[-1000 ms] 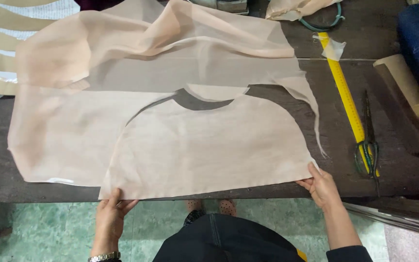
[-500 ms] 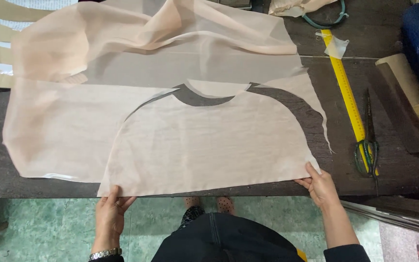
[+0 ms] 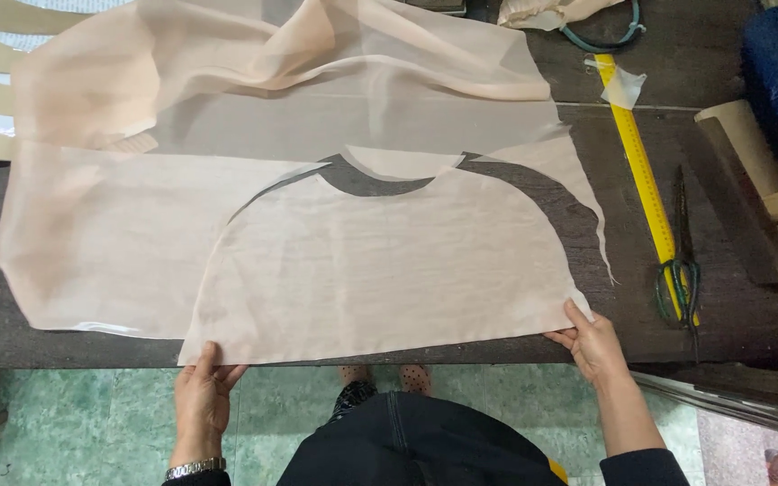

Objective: Cutting out a pattern from sheer fabric using large tailor scissors on a workbench.

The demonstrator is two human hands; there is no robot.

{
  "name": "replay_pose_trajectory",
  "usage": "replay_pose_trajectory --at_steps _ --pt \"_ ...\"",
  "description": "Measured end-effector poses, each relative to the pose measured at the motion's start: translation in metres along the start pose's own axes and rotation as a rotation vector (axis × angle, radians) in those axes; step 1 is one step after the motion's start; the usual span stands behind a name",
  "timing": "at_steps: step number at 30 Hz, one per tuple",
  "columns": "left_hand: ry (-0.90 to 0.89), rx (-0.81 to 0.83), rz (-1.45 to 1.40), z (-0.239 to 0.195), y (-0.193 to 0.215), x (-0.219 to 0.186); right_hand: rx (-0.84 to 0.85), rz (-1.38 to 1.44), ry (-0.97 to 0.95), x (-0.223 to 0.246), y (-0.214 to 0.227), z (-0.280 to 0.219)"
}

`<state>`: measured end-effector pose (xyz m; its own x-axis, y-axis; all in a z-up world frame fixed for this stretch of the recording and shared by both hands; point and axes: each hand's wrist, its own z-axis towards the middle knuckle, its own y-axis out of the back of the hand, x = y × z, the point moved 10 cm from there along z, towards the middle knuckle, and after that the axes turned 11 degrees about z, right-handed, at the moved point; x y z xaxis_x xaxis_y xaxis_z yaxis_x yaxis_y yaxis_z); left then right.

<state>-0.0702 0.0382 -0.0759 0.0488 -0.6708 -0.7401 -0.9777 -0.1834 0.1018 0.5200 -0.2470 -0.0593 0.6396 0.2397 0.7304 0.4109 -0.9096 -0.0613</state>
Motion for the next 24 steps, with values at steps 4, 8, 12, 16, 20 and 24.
replay_pose_trajectory --at_steps 4,8,12,16,20,24 --pt "0.001 0.027 -0.05 0.009 0.002 0.008 -0.067 -0.014 -0.034 0.002 0.001 -0.005" --pt "0.007 0.011 -0.035 0.003 0.001 0.004 -0.072 -0.018 -0.051 0.002 0.001 -0.009" --pt "-0.018 0.033 -0.027 -0.002 -0.006 0.001 -0.053 -0.043 -0.049 0.01 -0.01 -0.021" --pt "-0.041 0.017 -0.006 0.001 -0.006 0.006 -0.018 -0.035 -0.051 0.016 -0.021 -0.028" --pt "-0.07 -0.021 -0.064 0.004 -0.002 0.015 0.033 0.001 -0.032 -0.007 0.009 0.018" --pt "-0.082 -0.062 -0.162 -0.013 0.001 0.017 -0.018 -0.052 -0.103 0.038 -0.032 -0.023"
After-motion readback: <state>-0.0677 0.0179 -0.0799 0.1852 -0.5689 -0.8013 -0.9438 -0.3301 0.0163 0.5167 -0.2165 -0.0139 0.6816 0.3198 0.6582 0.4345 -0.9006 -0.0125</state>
